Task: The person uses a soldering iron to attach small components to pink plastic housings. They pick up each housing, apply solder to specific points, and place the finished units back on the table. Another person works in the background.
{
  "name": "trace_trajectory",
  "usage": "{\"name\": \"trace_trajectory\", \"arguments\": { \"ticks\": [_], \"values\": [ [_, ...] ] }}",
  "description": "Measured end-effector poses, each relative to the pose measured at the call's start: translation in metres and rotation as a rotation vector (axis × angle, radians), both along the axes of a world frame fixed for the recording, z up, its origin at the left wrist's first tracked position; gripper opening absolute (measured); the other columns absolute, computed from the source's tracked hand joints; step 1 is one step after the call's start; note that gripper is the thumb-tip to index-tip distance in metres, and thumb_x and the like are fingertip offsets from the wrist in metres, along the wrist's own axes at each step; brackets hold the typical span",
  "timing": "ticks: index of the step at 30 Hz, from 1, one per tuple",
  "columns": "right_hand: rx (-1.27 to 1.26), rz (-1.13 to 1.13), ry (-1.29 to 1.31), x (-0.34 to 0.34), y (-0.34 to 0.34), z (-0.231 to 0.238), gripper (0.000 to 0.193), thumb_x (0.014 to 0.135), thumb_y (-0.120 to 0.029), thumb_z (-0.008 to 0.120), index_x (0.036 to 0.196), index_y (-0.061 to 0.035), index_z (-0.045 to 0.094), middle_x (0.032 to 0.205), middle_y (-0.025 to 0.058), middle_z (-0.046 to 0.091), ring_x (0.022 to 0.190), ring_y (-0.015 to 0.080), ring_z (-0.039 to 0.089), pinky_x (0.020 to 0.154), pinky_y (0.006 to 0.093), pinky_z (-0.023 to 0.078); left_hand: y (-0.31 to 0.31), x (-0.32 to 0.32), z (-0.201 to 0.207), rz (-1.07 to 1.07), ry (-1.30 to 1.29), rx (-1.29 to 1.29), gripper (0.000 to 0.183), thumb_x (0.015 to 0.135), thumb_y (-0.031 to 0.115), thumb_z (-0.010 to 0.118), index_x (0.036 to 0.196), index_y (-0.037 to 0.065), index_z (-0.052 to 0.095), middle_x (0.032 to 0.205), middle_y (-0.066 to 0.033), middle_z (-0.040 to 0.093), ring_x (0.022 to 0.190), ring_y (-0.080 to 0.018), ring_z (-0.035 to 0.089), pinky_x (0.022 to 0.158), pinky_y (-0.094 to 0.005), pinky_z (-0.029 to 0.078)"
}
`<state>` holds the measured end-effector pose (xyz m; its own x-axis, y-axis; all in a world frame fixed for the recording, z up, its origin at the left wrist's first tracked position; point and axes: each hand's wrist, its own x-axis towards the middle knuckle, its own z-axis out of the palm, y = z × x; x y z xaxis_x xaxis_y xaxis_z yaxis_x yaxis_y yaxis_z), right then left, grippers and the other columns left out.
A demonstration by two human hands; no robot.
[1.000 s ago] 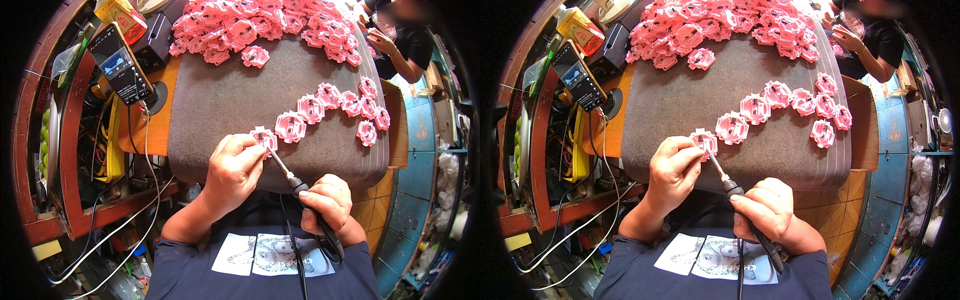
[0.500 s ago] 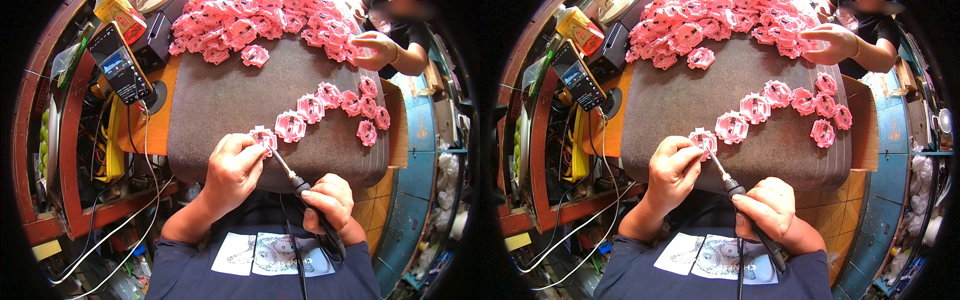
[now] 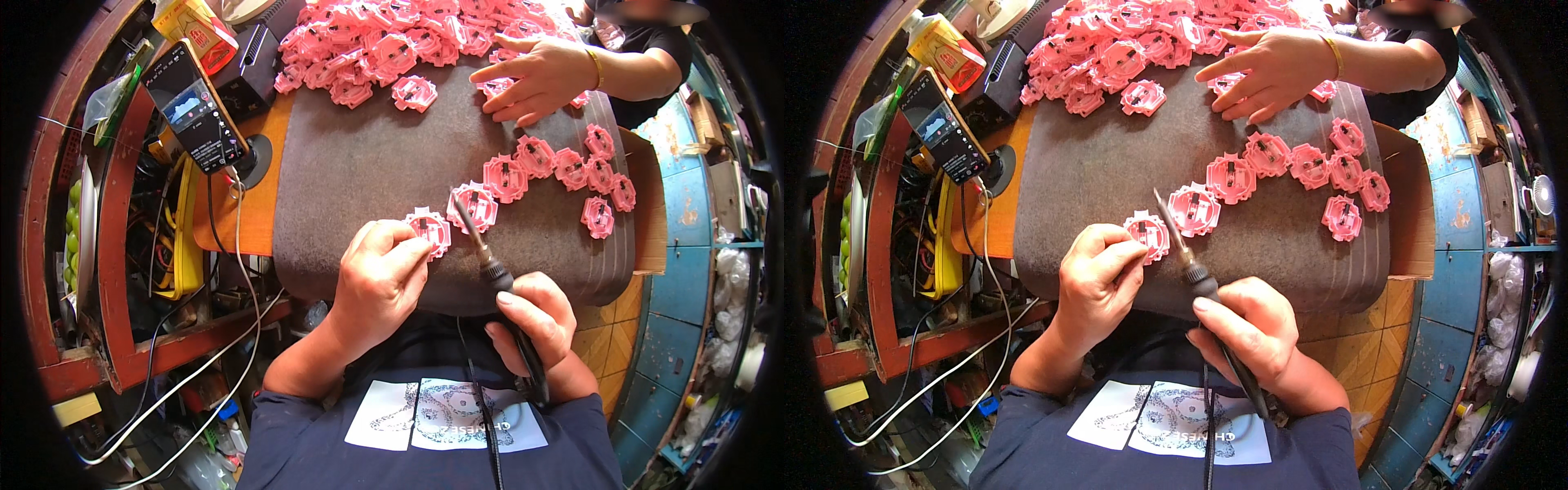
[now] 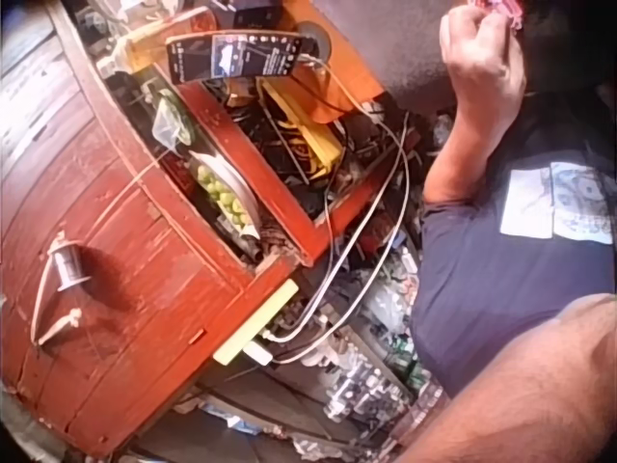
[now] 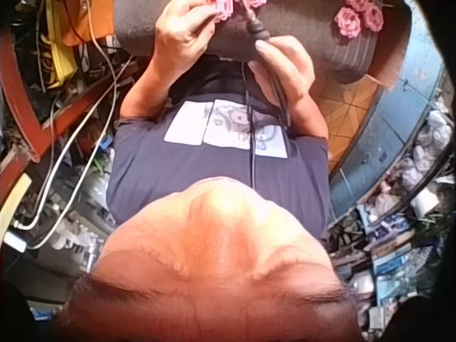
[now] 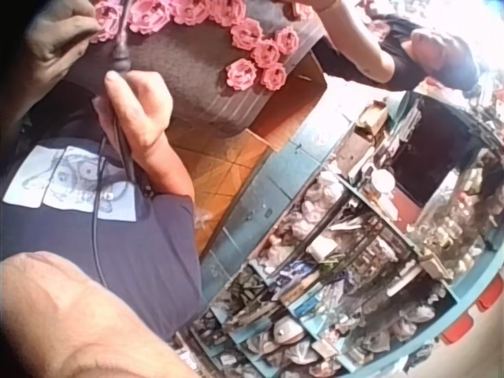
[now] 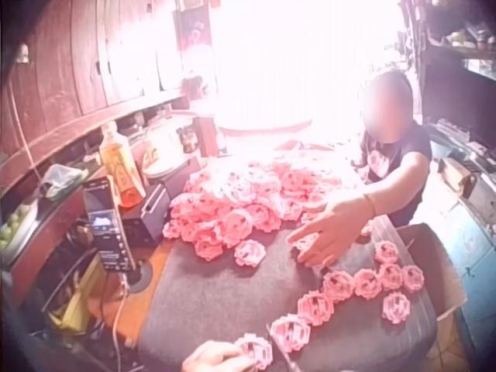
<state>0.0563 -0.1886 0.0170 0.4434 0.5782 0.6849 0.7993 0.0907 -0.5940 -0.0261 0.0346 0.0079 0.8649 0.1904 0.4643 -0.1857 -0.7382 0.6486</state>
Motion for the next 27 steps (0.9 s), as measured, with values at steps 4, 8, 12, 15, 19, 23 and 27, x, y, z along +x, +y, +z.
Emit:
{"name": "trace_trajectory", "arguments": {
  "ticks": [4, 8, 12, 15, 19, 23, 27],
  "values": [
    [0.013, -0.037, 0.115, -0.002, 0.013, -0.010, 0.042, 0.083, 0.008, 0.082, 0.123, -0.0018, 0.073, 0.095, 0.0142, 0.069, 0.075, 0.0214, 0.066, 0.064, 0.0311, 0.052, 0.001, 0.000, -0.001, 0.000, -0.005, -0.002, 0.021, 0.081, -0.006, 0.079, 0.100, 0.000, 0.076, 0.099, -0.0140, 0.069, 0.089, -0.0314, 0.071, 0.080, -0.0382, 0.057],
    [-0.013, 0.117, 0.084, 0.015, 0.017, -0.019, 0.036, 0.087, 0.004, 0.074, 0.123, 0.0007, 0.070, 0.094, 0.0173, 0.073, 0.072, 0.0230, 0.068, 0.065, 0.0344, 0.055, 0.000, 0.000, -0.001, 0.009, -0.016, 0.007, 0.021, 0.080, -0.005, 0.080, 0.100, 0.001, 0.076, 0.098, -0.0139, 0.069, 0.090, -0.0323, 0.071, 0.080, -0.0391, 0.058],
    [-0.078, 0.049, -0.072, 0.025, 0.036, -0.015, 0.052, 0.076, -0.004, 0.077, 0.127, 0.0001, 0.067, 0.101, 0.0175, 0.073, 0.077, 0.0330, 0.071, 0.066, 0.0422, 0.056, 0.000, 0.000, 0.000, 0.004, -0.009, 0.007, 0.022, 0.080, -0.005, 0.081, 0.101, 0.001, 0.077, 0.099, -0.0138, 0.069, 0.091, -0.0324, 0.071, 0.080, -0.0396, 0.058],
    [-0.103, 0.003, -0.048, 0.027, 0.051, -0.011, 0.056, 0.080, -0.003, 0.080, 0.133, -0.0022, 0.063, 0.113, 0.0219, 0.070, 0.088, 0.0396, 0.071, 0.074, 0.0463, 0.058, 0.000, 0.000, -0.001, 0.018, -0.017, 0.008, 0.024, 0.080, -0.005, 0.081, 0.102, 0.002, 0.077, 0.099, -0.0134, 0.070, 0.091, -0.0325, 0.071, 0.080, -0.0398, 0.058],
    [-0.213, 0.021, -0.012, 0.030, 0.059, -0.004, 0.057, 0.082, -0.004, 0.081, 0.135, -0.0039, 0.061, 0.119, 0.0227, 0.069, 0.096, 0.0412, 0.071, 0.080, 0.0464, 0.058, 0.000, 0.000, -0.003, 0.008, -0.024, -0.002, 0.024, 0.079, -0.006, 0.081, 0.102, 0.002, 0.078, 0.099, -0.0131, 0.070, 0.091, -0.0329, 0.071, 0.080, -0.0401, 0.058],
    [-0.289, 0.012, -0.047, 0.031, 0.063, -0.003, 0.056, 0.082, -0.010, 0.082, 0.135, -0.0052, 0.062, 0.117, 0.0196, 0.070, 0.097, 0.0392, 0.071, 0.081, 0.0450, 0.058, 0.002, 0.001, -0.004, 0.002, -0.034, 0.009, 0.026, 0.079, -0.006, 0.081, 0.103, 0.003, 0.077, 0.099, -0.0132, 0.070, 0.090, -0.0331, 0.071, 0.079, -0.0403, 0.058],
    [-0.263, -0.013, -0.114, 0.034, 0.061, -0.002, 0.056, 0.082, -0.014, 0.082, 0.134, -0.0065, 0.063, 0.116, 0.0167, 0.071, 0.096, 0.0373, 0.070, 0.080, 0.0447, 0.057, 0.001, 0.000, -0.003, 0.004, -0.019, 0.015, 0.027, 0.079, -0.006, 0.081, 0.103, 0.003, 0.077, 0.100, -0.0132, 0.070, 0.091, -0.0329, 0.070, 0.080, -0.0405, 0.058]
  ]
}}
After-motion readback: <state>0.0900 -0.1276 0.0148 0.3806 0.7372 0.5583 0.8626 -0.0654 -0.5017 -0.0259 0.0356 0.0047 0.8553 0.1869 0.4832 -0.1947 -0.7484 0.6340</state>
